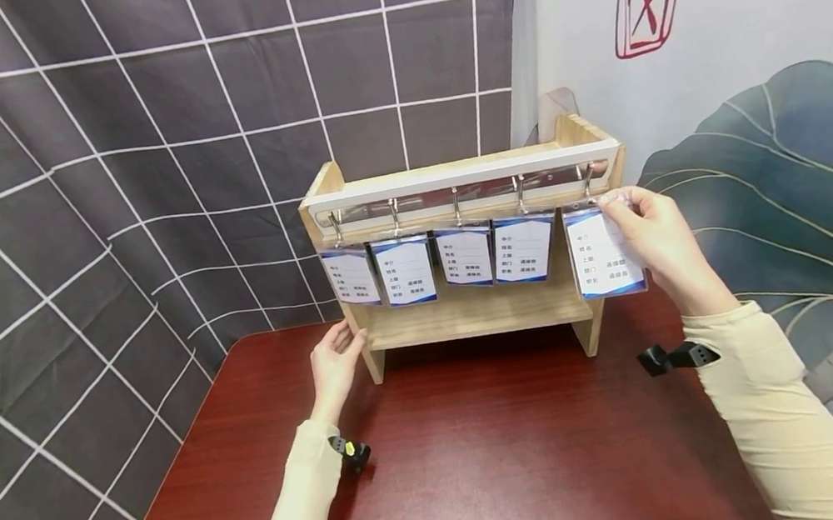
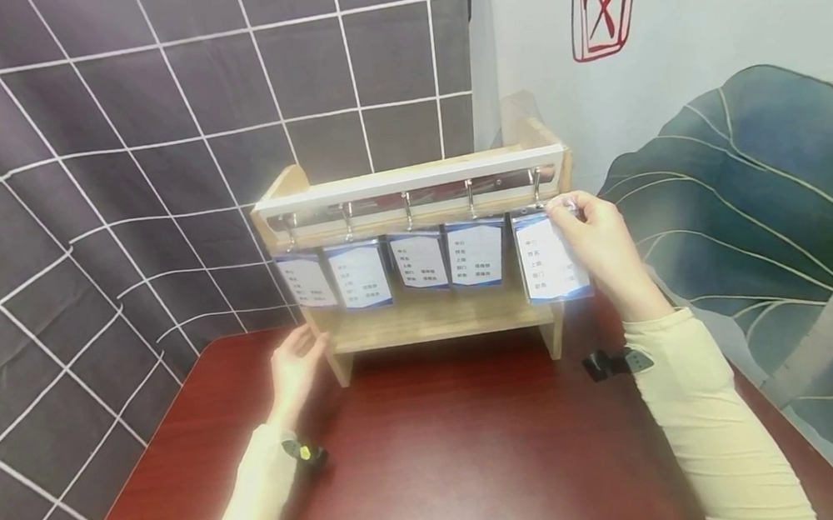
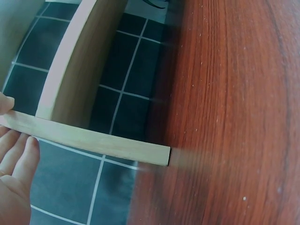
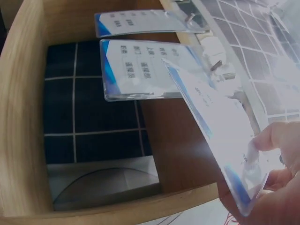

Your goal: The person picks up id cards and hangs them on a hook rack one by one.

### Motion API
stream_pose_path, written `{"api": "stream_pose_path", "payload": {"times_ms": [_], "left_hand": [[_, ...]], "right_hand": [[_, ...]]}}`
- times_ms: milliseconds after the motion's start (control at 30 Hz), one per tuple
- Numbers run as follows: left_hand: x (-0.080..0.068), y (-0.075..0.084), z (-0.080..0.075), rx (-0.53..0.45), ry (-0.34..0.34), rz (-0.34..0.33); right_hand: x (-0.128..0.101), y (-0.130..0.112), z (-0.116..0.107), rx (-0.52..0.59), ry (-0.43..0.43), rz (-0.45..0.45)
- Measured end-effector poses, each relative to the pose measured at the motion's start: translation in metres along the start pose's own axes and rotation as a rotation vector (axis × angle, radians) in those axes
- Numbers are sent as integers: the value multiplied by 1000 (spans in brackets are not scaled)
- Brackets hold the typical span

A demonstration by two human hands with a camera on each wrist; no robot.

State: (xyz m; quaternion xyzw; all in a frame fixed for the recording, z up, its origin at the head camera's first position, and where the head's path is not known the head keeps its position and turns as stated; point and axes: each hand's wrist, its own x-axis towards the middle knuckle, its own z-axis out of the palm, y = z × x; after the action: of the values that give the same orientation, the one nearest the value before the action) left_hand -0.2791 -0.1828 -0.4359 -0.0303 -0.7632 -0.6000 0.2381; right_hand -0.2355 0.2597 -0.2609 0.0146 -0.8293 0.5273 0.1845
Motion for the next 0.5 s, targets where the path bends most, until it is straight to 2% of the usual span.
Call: {"api": "stream_pose_path", "payload": {"times_ms": [333, 500], "left_hand": [[4, 2, -4, -1, 21, 18], [-4, 0, -3, 10, 1, 14]], "right_hand": [[3, -5, 6, 39, 1, -7], [2, 5, 6, 59, 3, -23]]}}
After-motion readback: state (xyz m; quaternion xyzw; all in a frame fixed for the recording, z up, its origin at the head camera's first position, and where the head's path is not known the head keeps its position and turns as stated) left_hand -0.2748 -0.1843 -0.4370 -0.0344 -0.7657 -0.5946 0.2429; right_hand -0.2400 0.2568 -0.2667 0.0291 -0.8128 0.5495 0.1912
